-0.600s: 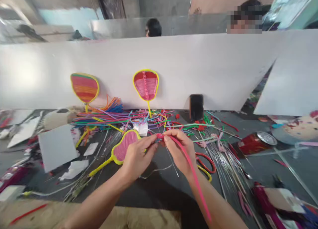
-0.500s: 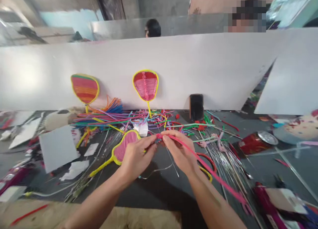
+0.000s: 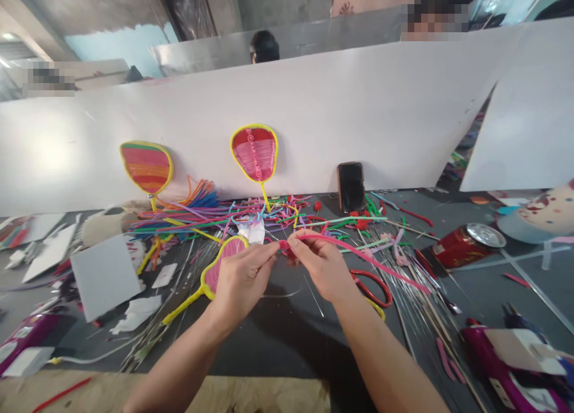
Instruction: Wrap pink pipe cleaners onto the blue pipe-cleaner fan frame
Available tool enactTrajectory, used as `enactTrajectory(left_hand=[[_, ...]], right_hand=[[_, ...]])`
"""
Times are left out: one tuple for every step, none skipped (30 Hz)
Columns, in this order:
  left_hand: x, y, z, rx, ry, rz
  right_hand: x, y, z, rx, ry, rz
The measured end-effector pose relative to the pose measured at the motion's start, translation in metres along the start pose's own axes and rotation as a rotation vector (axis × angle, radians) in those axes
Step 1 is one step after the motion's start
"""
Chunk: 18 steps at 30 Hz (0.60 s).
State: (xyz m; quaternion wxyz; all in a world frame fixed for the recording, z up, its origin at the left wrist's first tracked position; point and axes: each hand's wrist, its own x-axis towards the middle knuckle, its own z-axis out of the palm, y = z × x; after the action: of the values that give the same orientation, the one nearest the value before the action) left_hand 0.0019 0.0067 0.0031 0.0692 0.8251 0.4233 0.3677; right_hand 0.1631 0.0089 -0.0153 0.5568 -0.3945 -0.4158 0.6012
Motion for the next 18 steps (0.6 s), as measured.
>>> enactTrajectory(left_hand=[[0.0003,-0.0001,0.0006,-0.001,0.003,0.009],[0.0006,-0.0001,0.001,-0.002,0.003,0.016],[0.0009,-0.0001,0.0012,-0.001,0.005,0.021],[0.0012,0.0001,0.0013,0.0,0.008,0.025],[0.0015,0.0002,0.0013,0.002,0.012,0.029],[0.0017,0.0003,0.0012,0.005,0.019,0.036],[0.0019,0.0004,0.0013,0.008,0.029,0.046],[0.002,0.0003,0.0014,0.013,0.043,0.057],[0.0021,0.0,0.0017,0.017,0.056,0.068],[0.002,-0.0003,0.0021,0.021,0.065,0.075],[0.0019,-0.0009,0.0026,0.024,0.07,0.079],[0.0017,-0.0015,0.0033,0.025,0.074,0.081],[0.0016,-0.0021,0.0039,0.022,0.075,0.08],[0.0015,-0.0028,0.0045,0.014,0.074,0.078],[0.0016,-0.0034,0.005,0.001,0.072,0.073],[0.0019,-0.0038,0.0052,-0.014,0.07,0.066],[0.0024,-0.0042,0.0051,-0.028,0.066,0.057],[0.003,-0.0044,0.0047,-0.042,0.061,0.049]], right_hand=[[0.0008,-0.0005,0.0006,0.041,-0.003,0.018],[0.0013,-0.0016,0.0014,0.076,-0.008,0.034],[0.0016,-0.0029,0.0024,0.107,-0.015,0.053],[0.0016,-0.0043,0.0034,0.138,-0.021,0.072],[0.0015,-0.0056,0.0043,0.171,-0.03,0.093],[0.0013,-0.0067,0.0049,0.204,-0.04,0.115],[0.0011,-0.0074,0.0054,0.237,-0.053,0.134],[0.0009,-0.0076,0.0056,0.268,-0.067,0.148],[0.0007,-0.0075,0.0057,0.293,-0.08,0.159],[0.0007,-0.0072,0.0055,0.311,-0.092,0.166],[0.0007,-0.0066,0.0053,0.324,-0.103,0.173],[0.0009,-0.006,0.005,0.334,-0.11,0.178],[0.0011,-0.0054,0.0048,0.342,-0.116,0.183],[0.0013,-0.005,0.0046,0.349,-0.119,0.189],[0.0016,-0.0048,0.0044,0.358,-0.12,0.192],[0.0019,-0.0048,0.0042,0.367,-0.118,0.192],[0.0021,-0.0049,0.0041,0.372,-0.116,0.188],[0.0023,-0.0051,0.0038,0.366,-0.118,0.18]])
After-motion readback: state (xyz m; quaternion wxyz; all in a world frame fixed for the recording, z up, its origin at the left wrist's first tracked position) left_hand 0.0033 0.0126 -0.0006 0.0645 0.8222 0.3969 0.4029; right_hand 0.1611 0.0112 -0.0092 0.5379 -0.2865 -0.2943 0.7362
